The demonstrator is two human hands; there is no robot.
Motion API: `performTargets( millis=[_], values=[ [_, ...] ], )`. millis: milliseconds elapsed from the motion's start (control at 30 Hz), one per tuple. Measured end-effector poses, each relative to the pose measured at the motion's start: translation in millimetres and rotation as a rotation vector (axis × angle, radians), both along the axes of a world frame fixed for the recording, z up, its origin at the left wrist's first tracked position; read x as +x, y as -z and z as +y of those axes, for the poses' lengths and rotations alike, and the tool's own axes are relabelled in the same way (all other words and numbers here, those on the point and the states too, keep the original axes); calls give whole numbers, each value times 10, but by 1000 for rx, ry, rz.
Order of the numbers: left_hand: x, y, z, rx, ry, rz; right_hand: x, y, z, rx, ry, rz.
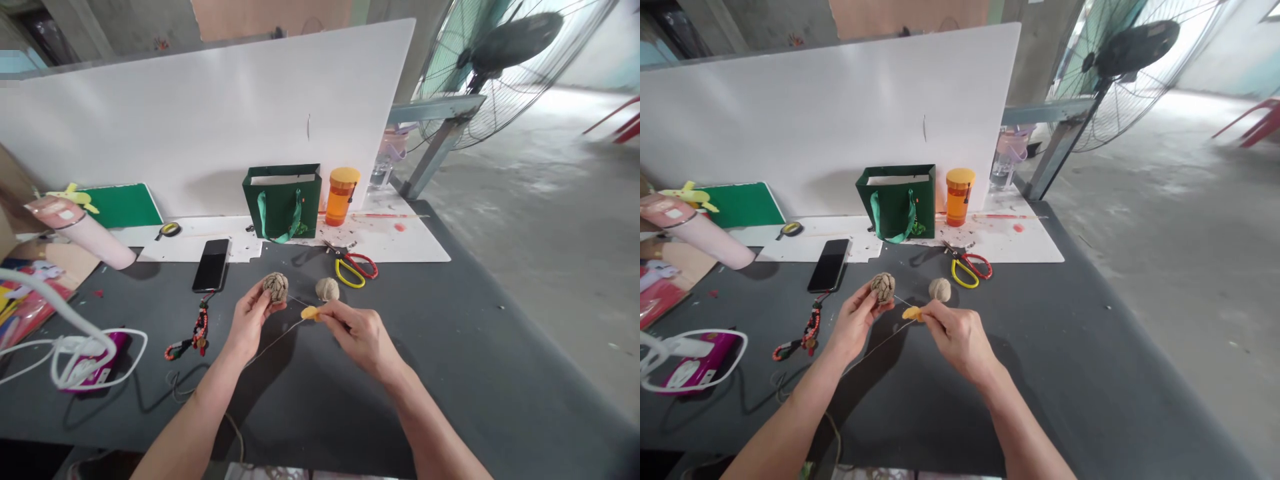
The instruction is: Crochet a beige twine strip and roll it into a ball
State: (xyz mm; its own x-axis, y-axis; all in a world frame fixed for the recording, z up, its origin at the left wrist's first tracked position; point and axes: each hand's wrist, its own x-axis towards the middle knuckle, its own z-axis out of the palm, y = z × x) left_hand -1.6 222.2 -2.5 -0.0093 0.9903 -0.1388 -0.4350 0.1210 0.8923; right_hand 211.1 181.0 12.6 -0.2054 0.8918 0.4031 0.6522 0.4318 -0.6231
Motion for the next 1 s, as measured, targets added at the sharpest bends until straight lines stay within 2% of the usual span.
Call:
performTargets(
  millis=[500, 1000],
  values=[
    [-29, -64, -16, -1, 100, 45, 78, -33, 8, -1, -15, 46],
    [-41, -69, -19, 21, 104, 97, 69, -30, -12, 2, -5, 18]
  ],
)
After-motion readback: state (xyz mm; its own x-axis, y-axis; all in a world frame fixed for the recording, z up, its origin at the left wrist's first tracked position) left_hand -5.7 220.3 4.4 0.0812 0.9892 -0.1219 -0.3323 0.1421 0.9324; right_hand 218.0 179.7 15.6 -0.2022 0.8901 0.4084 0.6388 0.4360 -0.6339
